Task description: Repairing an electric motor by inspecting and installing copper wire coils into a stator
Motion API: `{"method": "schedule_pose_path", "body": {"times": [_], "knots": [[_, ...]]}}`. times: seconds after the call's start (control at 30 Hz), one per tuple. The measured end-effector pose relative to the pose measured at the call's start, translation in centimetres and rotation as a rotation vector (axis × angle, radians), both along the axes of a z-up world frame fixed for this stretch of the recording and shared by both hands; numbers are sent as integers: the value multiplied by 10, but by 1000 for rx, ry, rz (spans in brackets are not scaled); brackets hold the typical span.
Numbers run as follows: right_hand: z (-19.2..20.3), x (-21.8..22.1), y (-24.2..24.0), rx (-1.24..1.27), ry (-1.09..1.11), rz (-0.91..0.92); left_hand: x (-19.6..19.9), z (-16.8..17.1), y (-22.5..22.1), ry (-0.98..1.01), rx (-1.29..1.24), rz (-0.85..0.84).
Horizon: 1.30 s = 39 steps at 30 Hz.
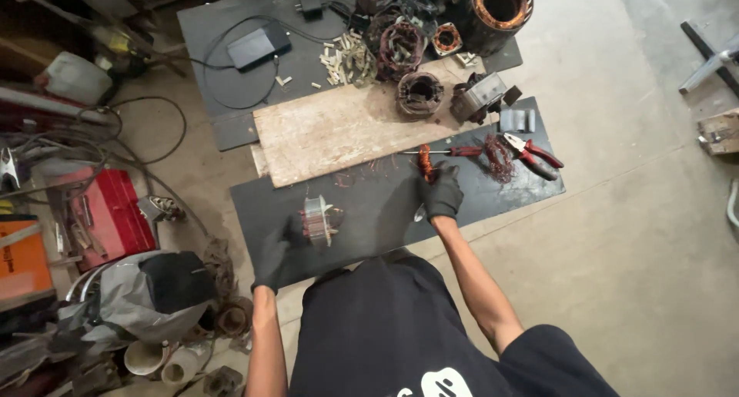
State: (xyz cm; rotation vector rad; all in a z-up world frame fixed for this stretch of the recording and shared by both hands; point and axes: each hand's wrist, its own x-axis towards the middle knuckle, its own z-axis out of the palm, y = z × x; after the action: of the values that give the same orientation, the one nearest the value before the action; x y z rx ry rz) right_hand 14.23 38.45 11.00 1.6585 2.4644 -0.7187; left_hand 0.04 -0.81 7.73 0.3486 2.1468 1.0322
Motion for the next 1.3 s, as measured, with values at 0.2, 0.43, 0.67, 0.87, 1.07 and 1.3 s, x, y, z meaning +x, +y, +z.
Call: {"method": "schedule_pose_path", "body": {"times": [0.2, 0.43, 0.67, 0.87, 1.07, 1.3], "knots": [[-37, -2, 37, 104, -33, 147, 15, 58, 52, 102, -286, 543], [-92, 5, 84, -60, -112, 284, 46, 65, 162, 598, -238, 423], [-71, 22, 94, -152, -12, 348, 71, 56, 279, 687, -192, -137], [-24, 50, 69, 70, 304, 302, 63, 70, 324, 779, -418, -447], [82, 68, 52, 125, 800, 142, 74, 60, 291, -54, 333, -217], [141, 99, 42, -504, 1181, -202, 96, 79, 253, -608, 749, -165]]}}
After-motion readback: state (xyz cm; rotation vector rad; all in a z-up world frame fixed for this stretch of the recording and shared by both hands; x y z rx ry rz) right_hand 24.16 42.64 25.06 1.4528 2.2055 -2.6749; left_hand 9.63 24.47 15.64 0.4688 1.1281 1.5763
